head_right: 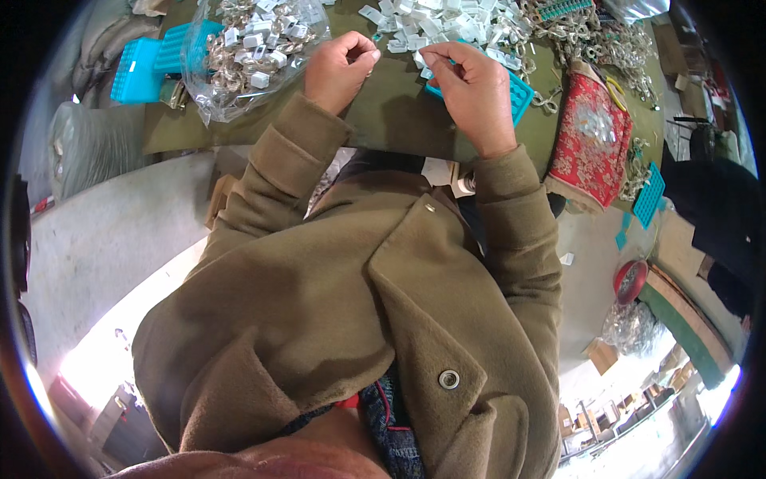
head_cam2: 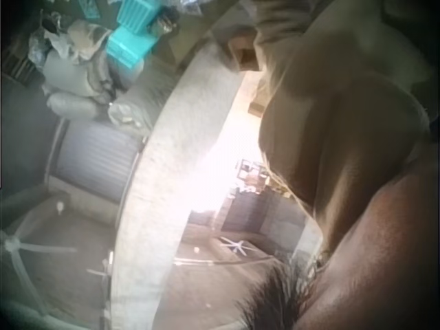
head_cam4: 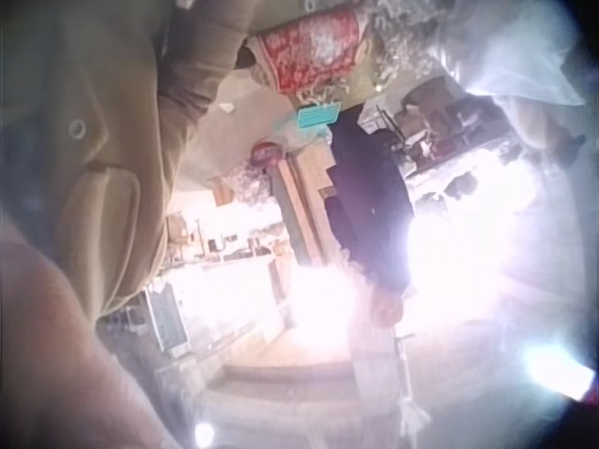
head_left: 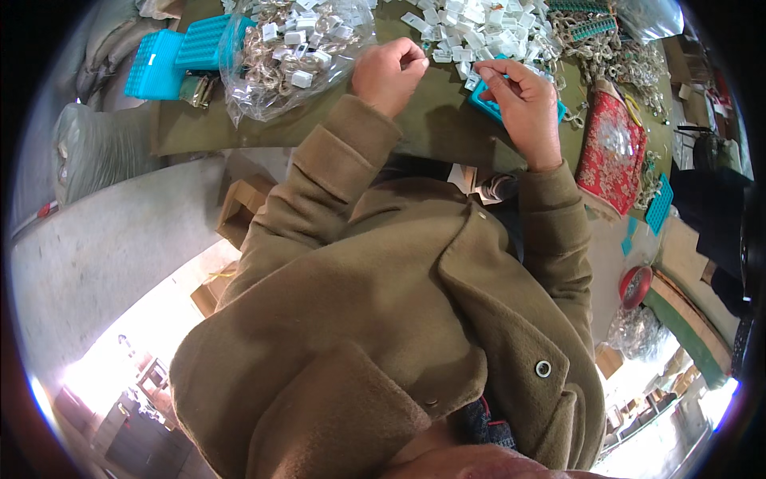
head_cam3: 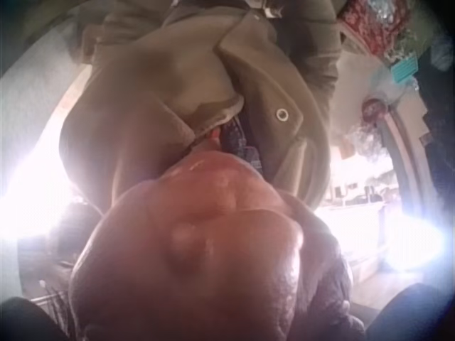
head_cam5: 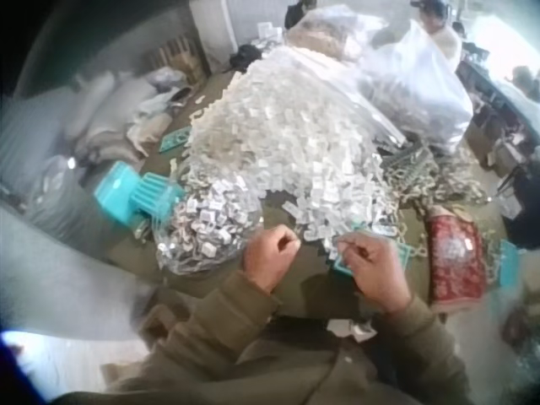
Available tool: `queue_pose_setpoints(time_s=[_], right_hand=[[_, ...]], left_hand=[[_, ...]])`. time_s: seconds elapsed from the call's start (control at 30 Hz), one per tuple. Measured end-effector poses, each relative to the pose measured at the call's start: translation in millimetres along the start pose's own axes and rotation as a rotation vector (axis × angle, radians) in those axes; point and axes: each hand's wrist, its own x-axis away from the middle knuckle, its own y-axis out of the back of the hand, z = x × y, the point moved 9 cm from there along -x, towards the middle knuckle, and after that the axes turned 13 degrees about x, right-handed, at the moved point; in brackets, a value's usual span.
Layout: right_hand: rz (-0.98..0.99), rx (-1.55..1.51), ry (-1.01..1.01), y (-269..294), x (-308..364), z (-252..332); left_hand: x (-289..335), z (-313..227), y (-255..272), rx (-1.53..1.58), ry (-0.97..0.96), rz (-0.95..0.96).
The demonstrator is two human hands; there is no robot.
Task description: The person repeatedly picks small white plastic housings and metal pins from a table, inserts the pins into the housings, and places the assembled units into a blue tray. The person occasionally uses a red light to inspect the components during assembly.
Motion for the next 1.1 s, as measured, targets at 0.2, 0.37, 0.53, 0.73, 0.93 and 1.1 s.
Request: queue_pose_setpoints(time_s=[0.2, 0.37, 0.53, 0.73, 0.93, 1.1], right_hand=[[-0.057, -0.404, -0.074, -17, 5, 13], [-0.044, -0.545, 0.042, -14, 18, 26], [-0.063, -0.504, 0.087, -8, 33, 31], [-0.152, -0.359, 0.098, 4, 52, 26], [-0.280, -0.432, -0.091, 8, 67, -1], [-0.180, -0.752, -0.208, -3, 76, -18]], left_hand=[[27, -40, -16, 0.846, 0.068, 0.176], [44, -54, -29, 0.959, 0.196, 0.258], [60, -55, -40, 1.153, 0.431, 0.374], [82, -60, -61, 1.412, 0.708, 0.488], [80, -58, -70, 1.176, 0.547, 0.301], [74, -71, -69, 1.006, 0.244, 0.098]])
